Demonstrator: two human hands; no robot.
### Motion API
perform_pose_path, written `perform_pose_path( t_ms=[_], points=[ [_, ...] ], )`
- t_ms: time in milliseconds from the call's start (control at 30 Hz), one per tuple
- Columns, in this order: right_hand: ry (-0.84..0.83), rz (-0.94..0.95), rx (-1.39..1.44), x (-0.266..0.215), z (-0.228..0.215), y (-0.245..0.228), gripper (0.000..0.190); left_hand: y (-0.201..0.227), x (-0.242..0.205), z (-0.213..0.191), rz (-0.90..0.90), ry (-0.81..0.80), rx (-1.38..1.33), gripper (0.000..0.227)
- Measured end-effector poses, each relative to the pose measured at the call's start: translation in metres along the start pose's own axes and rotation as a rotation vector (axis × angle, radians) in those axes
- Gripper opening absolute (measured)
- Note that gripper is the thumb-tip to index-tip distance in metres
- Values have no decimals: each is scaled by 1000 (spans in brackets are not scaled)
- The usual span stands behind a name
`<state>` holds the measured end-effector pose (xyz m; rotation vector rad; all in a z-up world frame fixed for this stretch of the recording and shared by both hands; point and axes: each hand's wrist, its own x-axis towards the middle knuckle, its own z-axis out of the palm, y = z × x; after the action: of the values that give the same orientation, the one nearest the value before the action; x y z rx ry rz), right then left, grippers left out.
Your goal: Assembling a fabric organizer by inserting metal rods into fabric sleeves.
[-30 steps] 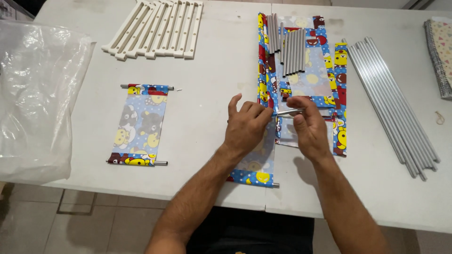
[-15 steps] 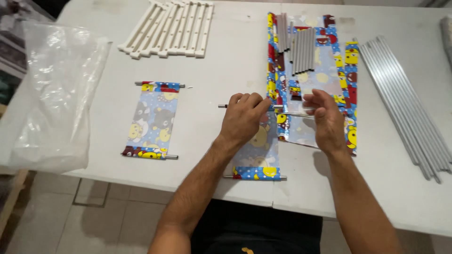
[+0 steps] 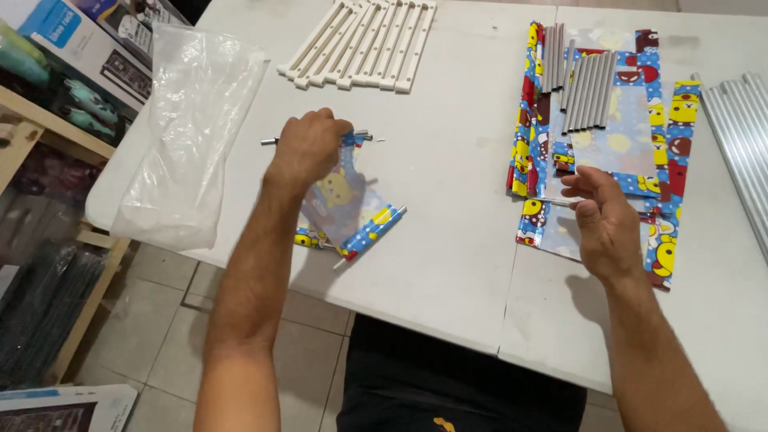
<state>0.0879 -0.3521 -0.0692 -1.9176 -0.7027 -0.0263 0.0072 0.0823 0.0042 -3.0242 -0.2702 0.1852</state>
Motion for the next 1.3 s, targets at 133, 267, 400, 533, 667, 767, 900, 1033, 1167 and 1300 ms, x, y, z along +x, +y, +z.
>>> perform_pose_path(
  t_ms=[133,267,400,533,667,767,900,1033,1167,1300],
  points=[
    [-8,-23,-13,2,1,-2,80,-44,37,53,-11,38,-59,23],
    [-19,49,-77,0,-2,-2,78,-46,31,80,16,469,-118,34],
    [13,-1,-79,1,-2,7,76,-3,-41,54,-36,368,-269,21],
    [-9,-26,-121,0,1,-1,80,44,-96,65,-34,-60,-310,46],
    [-37,-47,-136,-3,5,1,80,28,-83,125,188,175,-116,29],
    [-37,-40,-129,-1,3,2,76,13,-82,112,270,272,0,40],
    [1,-49,-108,-2,0,10,72,-15,-110,86,309,402,27,46],
    [6,-32,-95,-2,2,3,73,-43,-144,115,248,432,-47,33],
    [6,-134,-100,4,12,27,76,-55,-166,149,35,343,31,25],
    [44,-226,-155,-6,17,34,55,-22,-151,118,51,411,1,44]
  ],
)
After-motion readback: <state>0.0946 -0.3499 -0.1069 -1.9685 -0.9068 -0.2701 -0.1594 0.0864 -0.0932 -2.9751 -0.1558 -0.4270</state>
